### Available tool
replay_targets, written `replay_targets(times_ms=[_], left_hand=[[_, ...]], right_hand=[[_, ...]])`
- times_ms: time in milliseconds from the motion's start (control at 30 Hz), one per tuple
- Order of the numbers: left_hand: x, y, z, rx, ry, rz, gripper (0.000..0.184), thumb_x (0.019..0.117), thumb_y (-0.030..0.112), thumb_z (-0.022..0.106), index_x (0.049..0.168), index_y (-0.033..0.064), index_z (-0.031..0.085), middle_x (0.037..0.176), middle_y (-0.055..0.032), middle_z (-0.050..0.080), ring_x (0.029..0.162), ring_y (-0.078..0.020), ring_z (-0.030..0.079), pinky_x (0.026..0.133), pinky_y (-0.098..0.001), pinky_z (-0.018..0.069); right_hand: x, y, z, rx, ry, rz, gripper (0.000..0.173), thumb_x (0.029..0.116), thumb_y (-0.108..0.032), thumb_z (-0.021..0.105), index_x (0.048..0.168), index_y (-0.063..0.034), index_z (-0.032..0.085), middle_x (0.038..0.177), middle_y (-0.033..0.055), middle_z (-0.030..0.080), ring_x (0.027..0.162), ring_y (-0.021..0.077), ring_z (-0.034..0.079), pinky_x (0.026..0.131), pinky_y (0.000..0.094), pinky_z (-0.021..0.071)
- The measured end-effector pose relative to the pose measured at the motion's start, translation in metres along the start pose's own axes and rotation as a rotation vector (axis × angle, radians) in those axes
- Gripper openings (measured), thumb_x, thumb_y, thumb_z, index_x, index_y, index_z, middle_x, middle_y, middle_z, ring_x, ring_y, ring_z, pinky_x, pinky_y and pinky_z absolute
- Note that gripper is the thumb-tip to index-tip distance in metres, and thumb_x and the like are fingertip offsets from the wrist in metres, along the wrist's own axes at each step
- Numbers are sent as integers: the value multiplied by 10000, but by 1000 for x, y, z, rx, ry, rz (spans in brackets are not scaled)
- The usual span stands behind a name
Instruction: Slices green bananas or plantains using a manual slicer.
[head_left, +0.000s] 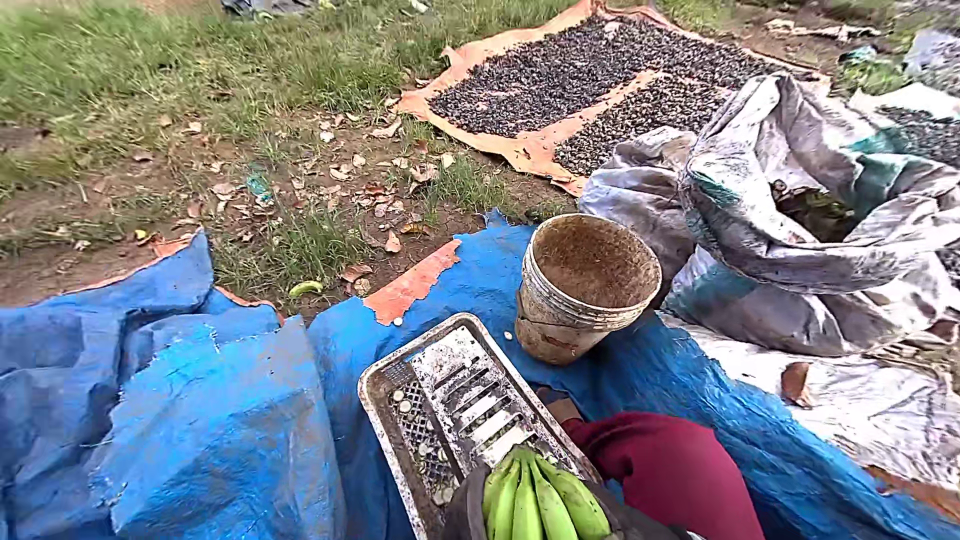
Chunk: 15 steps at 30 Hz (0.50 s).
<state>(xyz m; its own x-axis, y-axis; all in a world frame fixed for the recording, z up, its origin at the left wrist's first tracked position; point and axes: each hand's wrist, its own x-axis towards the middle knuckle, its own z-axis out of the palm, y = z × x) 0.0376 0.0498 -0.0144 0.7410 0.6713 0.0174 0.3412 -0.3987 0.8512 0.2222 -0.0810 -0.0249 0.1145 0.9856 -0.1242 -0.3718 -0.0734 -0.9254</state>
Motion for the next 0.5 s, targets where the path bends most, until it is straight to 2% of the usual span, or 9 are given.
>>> replay_targets(times_ms=[67,133,167,200,233,300,367,433,500], left_hand=[[9,-29,18,19,87,149,1031,689,582,811,1370,-123,493,1432,-382,461,1368,-491,431,1165,-598,308],[19,-43,23,-132,42,186,1181,610,548,898,1435,-129,395,1540,-414,274,1469,-454,300,1214,-514,286],[25,-43,20,-227,-15,163,1288,585,529,927,1497,-138,306,1567,-388,258,1483,-386,319,1209,-456,320],[32,-40,16,-297,-66,120,1363,564,516,946,1537,-124,238,1560,-335,332,1449,-301,401,1181,-397,378],[38,-36,11,-337,-122,67,1393,561,514,952,1559,-99,198,1533,-274,411,1396,-234,472,1145,-364,428],[41,-24,5,-245,-142,2,1315,599,492,949,1558,-78,253,1462,-237,519,1322,-234,552,1109,-393,467],[35,-16,13,-90,-53,20,1155,618,512,921,1468,-93,424,1360,-279,588,1270,-336,583,1090,-486,463],[29,-23,23,-43,12,100,1073,603,533,922,1380,-89,522,1325,-315,593,1271,-403,566,1109,-532,434],[37,-32,26,-144,-40,141,1131,559,560,933,1380,-92,507,1354,-308,561,1275,-348,563,1097,-456,462]], right_hand=[[6,1,-5,1,57,49,716,746,-231,844,1343,11,531,1165,16,719,1052,76,694,952,293,581],[9,-3,-11,27,80,88,734,720,-166,845,1365,-16,528,1163,10,716,1029,86,698,916,304,596],[11,-10,-11,58,97,95,701,723,-96,816,1359,-24,530,1147,-1,719,1018,79,698,911,291,594],[15,-22,-6,55,155,114,610,695,-43,758,1271,-53,560,1055,-41,734,950,46,707,860,259,602],[17,-25,-7,72,168,98,536,723,-46,751,1237,-61,596,1031,-41,748,941,52,714,867,268,606],[17,-27,-14,34,139,35,457,804,-150,769,1239,-94,642,1069,-35,762,981,70,716,898,297,601],[13,-35,-8,-155,228,-17,649,792,-174,787,1371,-6,547,1208,26,716,1089,64,681,971,271,569],[8,-33,-2,-344,297,-97,1055,782,-335,868,1531,128,287,1460,191,553,1310,140,573,1129,296,467],[7,-26,-4,-408,369,-120,1113,763,-432,874,1545,109,296,1499,198,526,1345,173,553,1143,327,459]])
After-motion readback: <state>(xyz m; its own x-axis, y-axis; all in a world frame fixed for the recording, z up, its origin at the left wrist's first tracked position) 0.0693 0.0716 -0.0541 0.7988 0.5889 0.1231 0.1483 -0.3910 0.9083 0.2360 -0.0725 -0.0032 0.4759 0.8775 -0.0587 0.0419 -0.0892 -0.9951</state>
